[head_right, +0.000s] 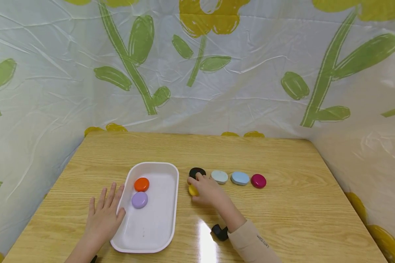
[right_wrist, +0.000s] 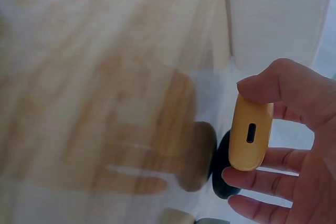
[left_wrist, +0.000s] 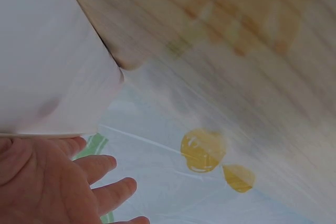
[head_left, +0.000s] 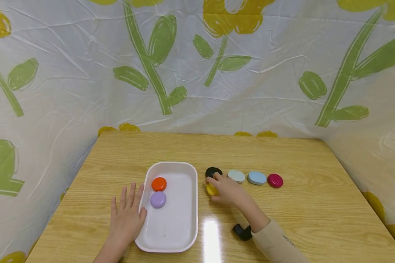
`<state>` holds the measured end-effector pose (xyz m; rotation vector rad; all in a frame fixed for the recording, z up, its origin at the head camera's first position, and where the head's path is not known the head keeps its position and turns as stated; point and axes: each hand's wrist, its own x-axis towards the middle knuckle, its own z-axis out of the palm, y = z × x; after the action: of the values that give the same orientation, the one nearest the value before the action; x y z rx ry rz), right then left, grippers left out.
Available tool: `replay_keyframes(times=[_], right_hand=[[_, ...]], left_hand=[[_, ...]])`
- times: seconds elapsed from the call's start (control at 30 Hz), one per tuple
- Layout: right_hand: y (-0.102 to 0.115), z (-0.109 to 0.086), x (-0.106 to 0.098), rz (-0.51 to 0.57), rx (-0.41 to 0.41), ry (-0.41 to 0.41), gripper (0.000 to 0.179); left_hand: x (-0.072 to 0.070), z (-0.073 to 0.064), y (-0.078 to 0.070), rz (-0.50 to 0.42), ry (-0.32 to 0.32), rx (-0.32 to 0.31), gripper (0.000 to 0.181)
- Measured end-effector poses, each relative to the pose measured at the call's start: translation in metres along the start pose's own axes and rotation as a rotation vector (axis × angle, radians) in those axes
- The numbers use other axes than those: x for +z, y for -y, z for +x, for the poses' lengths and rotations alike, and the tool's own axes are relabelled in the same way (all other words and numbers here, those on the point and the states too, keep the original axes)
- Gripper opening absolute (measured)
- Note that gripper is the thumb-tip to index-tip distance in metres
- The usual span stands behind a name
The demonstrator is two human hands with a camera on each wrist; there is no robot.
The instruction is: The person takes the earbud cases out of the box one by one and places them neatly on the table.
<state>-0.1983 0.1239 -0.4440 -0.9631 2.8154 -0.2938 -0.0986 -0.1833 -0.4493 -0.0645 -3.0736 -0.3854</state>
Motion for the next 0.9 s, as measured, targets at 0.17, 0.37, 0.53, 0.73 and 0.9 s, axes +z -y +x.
replay_keyframes(times=[0.17,0.37,0.53,0.73,0.9], right_hand=[[0.000,-0.003,0.006,-0.002,-0.003,0.017,0.042],[0.000,-0.005,0.010,-0.012,-0.007,0.017,0.044],[0.001,-0.006,0.011,-0.024,-0.003,0.012,0.044],[0.001,-0.007,0.008,-0.038,-0.004,0.009,0.046],[0.003,-0.005,-0.001,-0.042,-0.035,-0.057,0.043]], left_hand=[[0.000,0.000,0.000,-0.001,0.002,-0.001,0.061],[0.000,0.000,0.000,-0.002,-0.002,-0.002,0.061],[0.000,0.000,0.000,0.003,-0.003,-0.002,0.061],[0.000,0.000,0.000,0.000,-0.004,-0.001,0.060],[0.001,0.001,0.001,0.000,0.000,0.000,0.061]])
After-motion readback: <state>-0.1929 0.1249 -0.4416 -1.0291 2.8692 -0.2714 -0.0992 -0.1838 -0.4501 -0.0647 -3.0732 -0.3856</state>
